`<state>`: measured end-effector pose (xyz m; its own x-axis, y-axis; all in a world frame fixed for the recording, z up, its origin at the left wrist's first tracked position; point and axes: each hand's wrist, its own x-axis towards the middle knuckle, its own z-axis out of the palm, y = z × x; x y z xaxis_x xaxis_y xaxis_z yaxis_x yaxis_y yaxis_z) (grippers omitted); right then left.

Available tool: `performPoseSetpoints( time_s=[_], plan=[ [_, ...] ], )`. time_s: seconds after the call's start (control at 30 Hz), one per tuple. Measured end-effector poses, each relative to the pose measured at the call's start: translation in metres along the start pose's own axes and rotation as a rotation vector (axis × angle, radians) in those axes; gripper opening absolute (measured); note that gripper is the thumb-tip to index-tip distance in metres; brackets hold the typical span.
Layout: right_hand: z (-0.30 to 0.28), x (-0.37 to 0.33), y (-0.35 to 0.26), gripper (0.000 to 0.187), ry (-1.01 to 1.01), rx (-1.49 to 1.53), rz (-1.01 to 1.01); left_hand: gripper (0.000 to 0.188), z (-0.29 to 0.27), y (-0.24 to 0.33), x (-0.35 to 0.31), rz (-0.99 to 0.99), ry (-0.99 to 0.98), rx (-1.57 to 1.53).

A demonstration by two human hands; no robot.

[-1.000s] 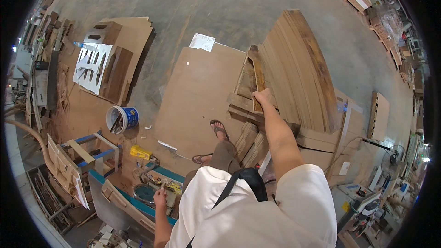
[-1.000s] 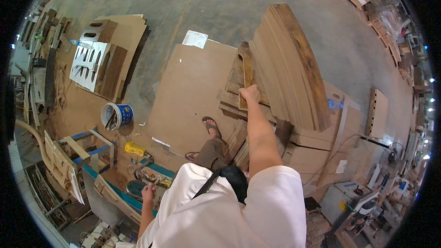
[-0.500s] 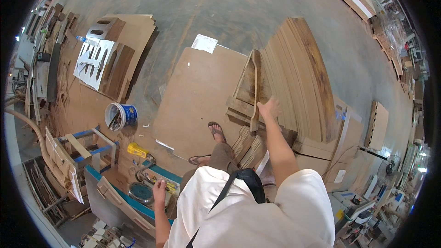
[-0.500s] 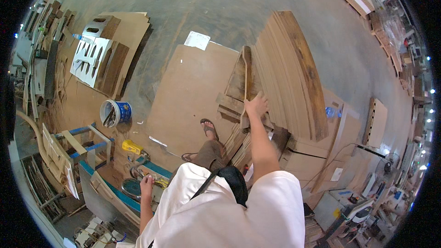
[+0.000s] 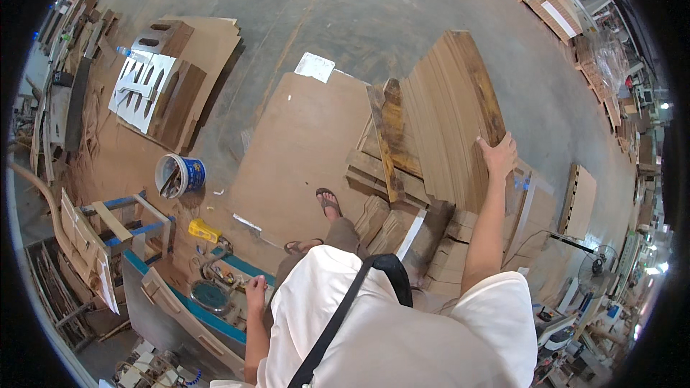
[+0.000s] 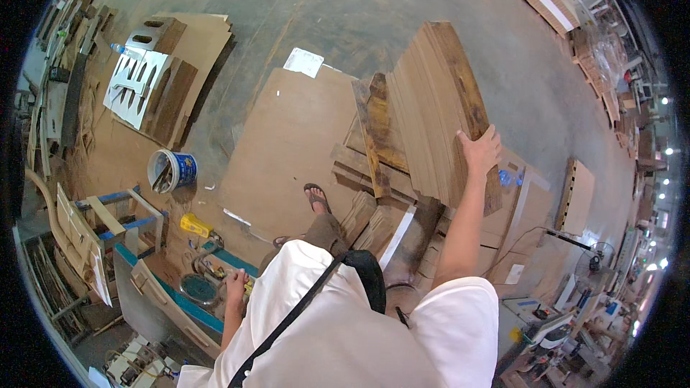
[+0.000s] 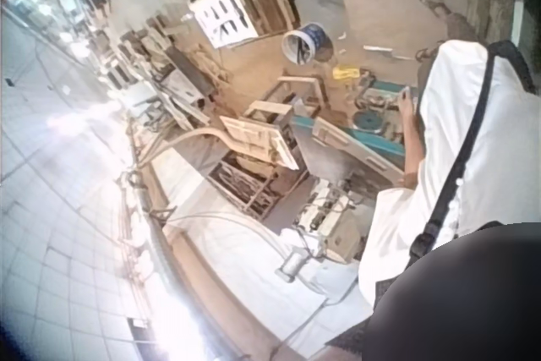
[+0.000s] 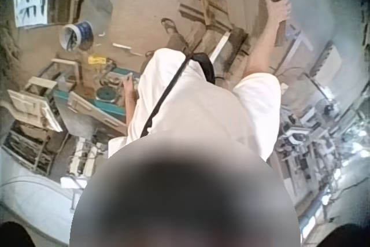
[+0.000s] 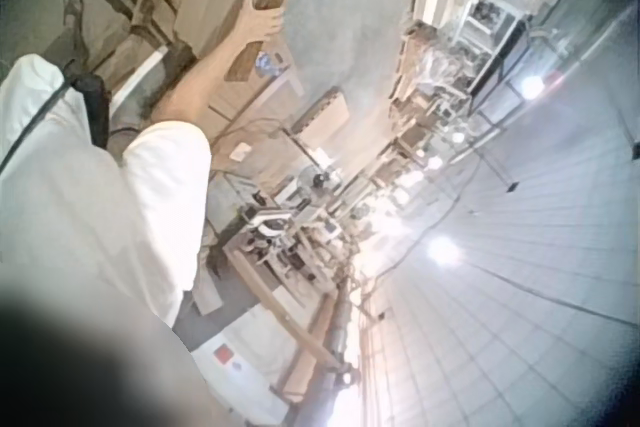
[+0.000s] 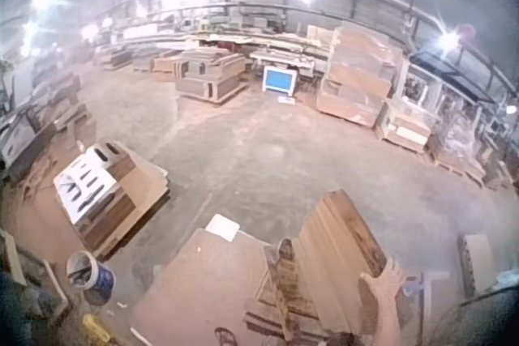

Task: The person places a wooden chair component into a shaping machine, slides it along the guide to shape the interior curves, and then lifts the component to inspect the finish.

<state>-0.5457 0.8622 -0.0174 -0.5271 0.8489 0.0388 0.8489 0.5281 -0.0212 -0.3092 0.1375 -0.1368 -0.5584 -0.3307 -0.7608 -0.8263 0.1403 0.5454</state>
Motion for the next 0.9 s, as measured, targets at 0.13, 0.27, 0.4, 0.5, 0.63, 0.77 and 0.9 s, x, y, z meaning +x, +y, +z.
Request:
performPoseSetpoints(
  time_s=[0.13, 0.27, 0.4, 0.5, 0.63, 0.77, 0.9],
  plan=[
    [0.007, 0.007, 0.007, 0.103, -0.05, 0.083, -0.017, 0.027, 0.005, -0.001, -0.002, 0.006, 0.019, -0.024],
    [0.008, -0.014, -0.011, 0.079, 0.336, 0.088, -0.278, 0.026, -0.006, -0.032, 0.012, 0.066, 0.025, -0.091],
    [0.056, -0.073, -0.047, 0.043, 0.178, 0.33, -0.594, 0.024, -0.015, -0.031, 0.013, 0.019, -0.018, -0.069],
    [0.115, -0.134, -0.077, 0.034, -0.15, 0.478, -0.55, 0.024, -0.004, -0.034, 0.011, -0.029, -0.032, 0.091],
    [0.235, -0.18, -0.039, 0.066, -0.751, 0.203, -0.216, 0.027, -0.009, -0.025, 0.048, -0.027, -0.119, 0.197],
    [0.324, -0.217, 0.009, 0.105, -0.883, 0.028, 0.068, 0.029, -0.01, 0.011, 0.068, -0.023, 0.019, 0.168],
    [0.374, -0.231, 0.022, 0.123, -0.782, 0.075, 0.151, 0.028, -0.026, -0.023, 0.086, 0.006, 0.005, 0.166]
  ],
)
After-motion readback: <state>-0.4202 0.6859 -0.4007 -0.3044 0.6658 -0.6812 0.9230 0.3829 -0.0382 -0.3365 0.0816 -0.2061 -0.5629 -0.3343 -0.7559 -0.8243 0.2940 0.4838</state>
